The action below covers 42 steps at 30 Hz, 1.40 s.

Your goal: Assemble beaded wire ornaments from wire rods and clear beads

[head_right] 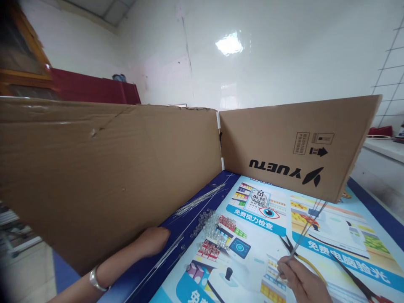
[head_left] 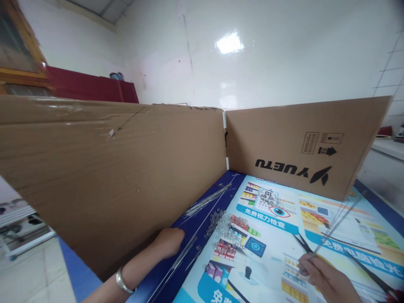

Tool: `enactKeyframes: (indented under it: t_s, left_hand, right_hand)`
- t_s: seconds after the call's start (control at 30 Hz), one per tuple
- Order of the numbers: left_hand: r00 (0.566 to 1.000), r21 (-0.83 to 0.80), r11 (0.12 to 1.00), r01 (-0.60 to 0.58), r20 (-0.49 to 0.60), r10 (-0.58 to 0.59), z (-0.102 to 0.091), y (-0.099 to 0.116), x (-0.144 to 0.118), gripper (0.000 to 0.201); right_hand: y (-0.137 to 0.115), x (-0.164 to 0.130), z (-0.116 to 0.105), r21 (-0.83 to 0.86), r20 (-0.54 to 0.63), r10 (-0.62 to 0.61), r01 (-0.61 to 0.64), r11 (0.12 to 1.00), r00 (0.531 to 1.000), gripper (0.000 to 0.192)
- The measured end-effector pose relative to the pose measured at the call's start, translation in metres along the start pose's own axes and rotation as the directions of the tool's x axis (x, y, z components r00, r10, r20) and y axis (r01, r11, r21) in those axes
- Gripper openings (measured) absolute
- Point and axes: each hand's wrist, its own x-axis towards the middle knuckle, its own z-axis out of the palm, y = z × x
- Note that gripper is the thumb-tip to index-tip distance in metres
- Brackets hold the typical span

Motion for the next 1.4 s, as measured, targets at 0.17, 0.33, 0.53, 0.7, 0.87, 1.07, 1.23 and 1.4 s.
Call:
enactKeyframes:
  t_s: [0.17, 0.33, 0.53, 0.7, 0.87, 1.07, 1.23, 1.4]
  left_hand:
    - [0.999, -0.058, 0.998, -0.013, -0.039, 0.010, -0.001, -0.002, -0.004, 0.018]
    - [0.995, -0.157, 0.988, 0.004, -0.095, -0.019, -0.003, -0.008, -0.012, 0.014]
    - [0.982, -0.352, 0.930, -0.108, -0.186, 0.043, -0.018, -0.003, -0.018, 0.010]
    - [0.972, -0.848, 0.483, -0.218, -0.146, 0.182, -0.029, 0.053, -0.018, 0.016]
    - [0.957, -0.988, 0.136, -0.075, -0.033, 0.287, -0.037, 0.152, -0.027, 0.033]
    - [0.894, -0.961, -0.230, 0.154, 0.037, 0.446, -0.032, 0.268, -0.036, 0.026]
    - [0.895, -0.956, -0.282, 0.080, -0.056, 0.443, -0.025, 0.337, -0.029, 0.038]
    - [0.895, -0.971, -0.226, -0.074, -0.164, 0.414, -0.010, 0.355, -0.013, 0.030]
  right_hand:
    - [-0.012, -0.002, -0.001, 0.073, -0.024, 0.010, -0.008, 0.997, 1.000, 0.028]
    - [-0.022, -0.003, 0.000, 0.092, -0.046, 0.001, 0.003, 0.996, 0.999, 0.029]
    - [-0.043, -0.010, -0.001, 0.013, -0.045, -0.067, 0.067, 0.998, 0.997, 0.029]
    - [-0.052, -0.012, 0.000, 0.000, -0.091, -0.085, 0.086, 0.996, 0.992, 0.029]
    - [-0.049, -0.013, 0.000, -0.006, -0.106, -0.097, 0.097, 0.995, 0.990, 0.028]
    - [-0.046, -0.013, -0.002, 0.018, -0.125, -0.109, 0.113, 0.993, 0.986, 0.027]
    - [-0.039, -0.007, -0.016, 0.130, -0.154, 0.020, 0.000, 0.991, 0.988, 0.026]
    - [-0.028, 0.000, -0.026, 0.300, -0.076, 0.110, -0.083, 0.950, 0.991, 0.023]
